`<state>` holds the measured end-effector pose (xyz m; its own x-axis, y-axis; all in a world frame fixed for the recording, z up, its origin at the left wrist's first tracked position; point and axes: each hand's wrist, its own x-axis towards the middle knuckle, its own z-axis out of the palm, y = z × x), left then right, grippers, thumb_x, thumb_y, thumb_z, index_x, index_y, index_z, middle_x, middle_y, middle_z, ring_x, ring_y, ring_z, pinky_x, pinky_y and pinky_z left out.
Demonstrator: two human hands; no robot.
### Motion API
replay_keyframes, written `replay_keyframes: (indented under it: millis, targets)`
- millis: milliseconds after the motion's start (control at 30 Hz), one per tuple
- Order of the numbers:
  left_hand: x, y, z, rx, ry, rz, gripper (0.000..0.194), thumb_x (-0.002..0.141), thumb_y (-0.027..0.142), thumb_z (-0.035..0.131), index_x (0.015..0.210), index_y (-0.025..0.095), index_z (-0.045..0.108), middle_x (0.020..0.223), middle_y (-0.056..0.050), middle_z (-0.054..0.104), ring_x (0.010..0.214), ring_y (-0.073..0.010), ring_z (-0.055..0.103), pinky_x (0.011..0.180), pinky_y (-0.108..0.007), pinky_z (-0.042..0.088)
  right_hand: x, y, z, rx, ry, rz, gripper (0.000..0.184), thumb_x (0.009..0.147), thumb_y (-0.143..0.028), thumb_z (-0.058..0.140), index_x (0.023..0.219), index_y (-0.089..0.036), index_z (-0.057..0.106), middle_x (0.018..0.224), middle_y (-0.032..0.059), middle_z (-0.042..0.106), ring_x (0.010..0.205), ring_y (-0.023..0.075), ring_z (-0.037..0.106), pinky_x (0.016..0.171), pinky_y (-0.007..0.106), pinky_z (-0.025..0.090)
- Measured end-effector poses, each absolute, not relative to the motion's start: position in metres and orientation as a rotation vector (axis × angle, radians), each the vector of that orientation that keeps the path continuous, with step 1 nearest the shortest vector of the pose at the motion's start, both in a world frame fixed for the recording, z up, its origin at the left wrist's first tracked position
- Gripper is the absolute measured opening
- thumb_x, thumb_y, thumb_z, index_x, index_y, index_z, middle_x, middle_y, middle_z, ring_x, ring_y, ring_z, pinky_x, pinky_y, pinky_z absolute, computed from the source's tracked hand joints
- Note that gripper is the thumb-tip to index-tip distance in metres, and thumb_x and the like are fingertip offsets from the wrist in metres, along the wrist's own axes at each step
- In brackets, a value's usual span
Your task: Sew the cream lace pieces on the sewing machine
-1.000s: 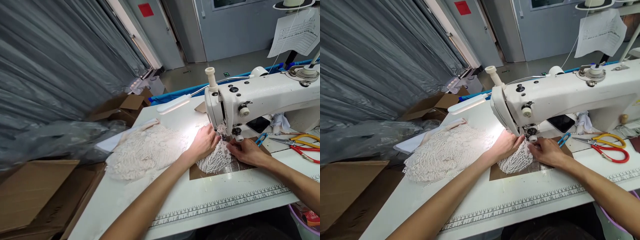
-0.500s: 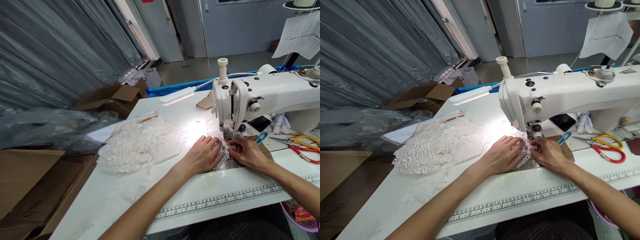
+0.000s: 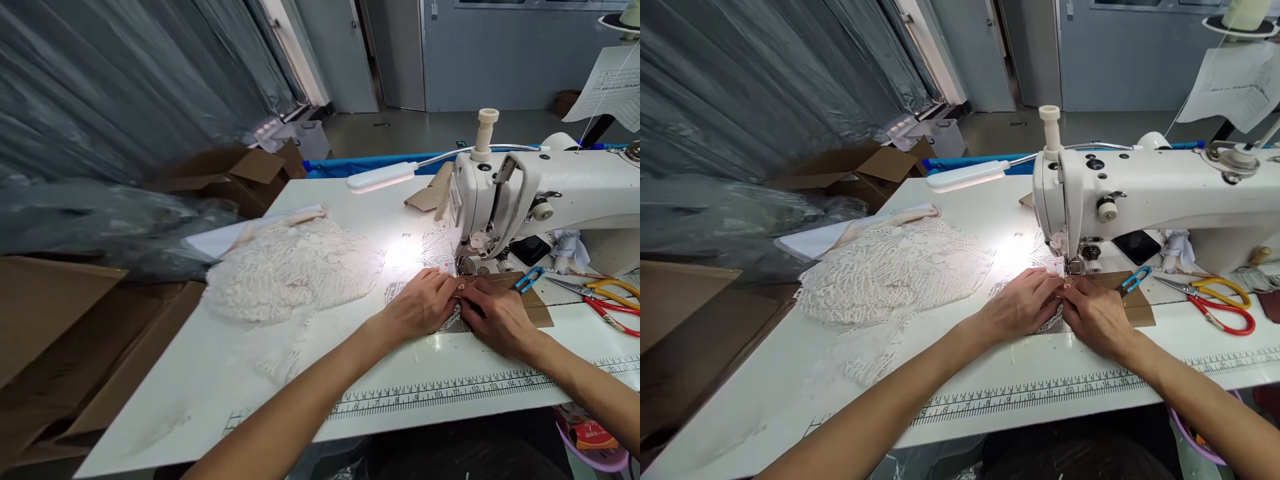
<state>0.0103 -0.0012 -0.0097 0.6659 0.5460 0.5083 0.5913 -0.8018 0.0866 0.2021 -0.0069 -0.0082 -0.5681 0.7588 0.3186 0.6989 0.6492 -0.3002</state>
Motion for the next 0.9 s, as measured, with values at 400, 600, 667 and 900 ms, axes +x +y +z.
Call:
replay_keyframes:
  millis: [400,600,667,900]
  targets:
    - [-0.003,0.005,-0.010,-2.730,-0.808,-0.895,0.015,0.097,0.017,0.048,0.093,0.016,0.063,0.100,-0.009,0.070,0.091,-0.0163,0.067,0.092,-0.040,0.053,0.224,0.023,0.021,-1.199,-2.390,0.889,0.025,0.091,-0.032,0.046,0.093,-0.016,0.065,0.069,0.0026,0.063,0.058,0.0125,0.054,0.055,0.024,0.039]
    - [-0.005,0.009,-0.011,-2.729,-0.772,-0.915,0.013,0.097,0.014,0.049,0.099,0.016,0.061,0.097,-0.005,0.069,0.088,-0.0134,0.068,0.091,-0.038,0.056,0.224,0.041,0.016,-1.115,-2.599,0.599,0.029,0.090,-0.021,0.047,0.107,-0.019,0.070,0.093,0.0069,0.068,0.077,0.0170,0.060,0.065,0.027,0.042]
    - [-0.006,0.011,-0.013,-2.724,-0.765,-0.930,0.011,0.097,0.016,0.050,0.101,0.017,0.061,0.097,-0.004,0.069,0.088,-0.0129,0.068,0.091,-0.038,0.056,0.224,0.039,0.008,-0.999,-2.617,0.514,0.032,0.091,-0.023,0.048,0.115,-0.023,0.069,0.102,0.0070,0.067,0.079,0.0167,0.059,0.063,0.026,0.041]
    - [-0.003,0.007,-0.010,-2.775,-0.772,-0.923,0.007,0.096,0.018,0.054,0.099,0.020,0.060,0.096,-0.001,0.069,0.085,-0.0119,0.068,0.093,-0.043,0.053,0.232,0.032,-0.005,-0.734,-2.609,0.426,0.031,0.090,-0.025,0.050,0.112,-0.026,0.073,0.101,0.0078,0.065,0.072,0.0133,0.053,0.060,0.025,0.037]
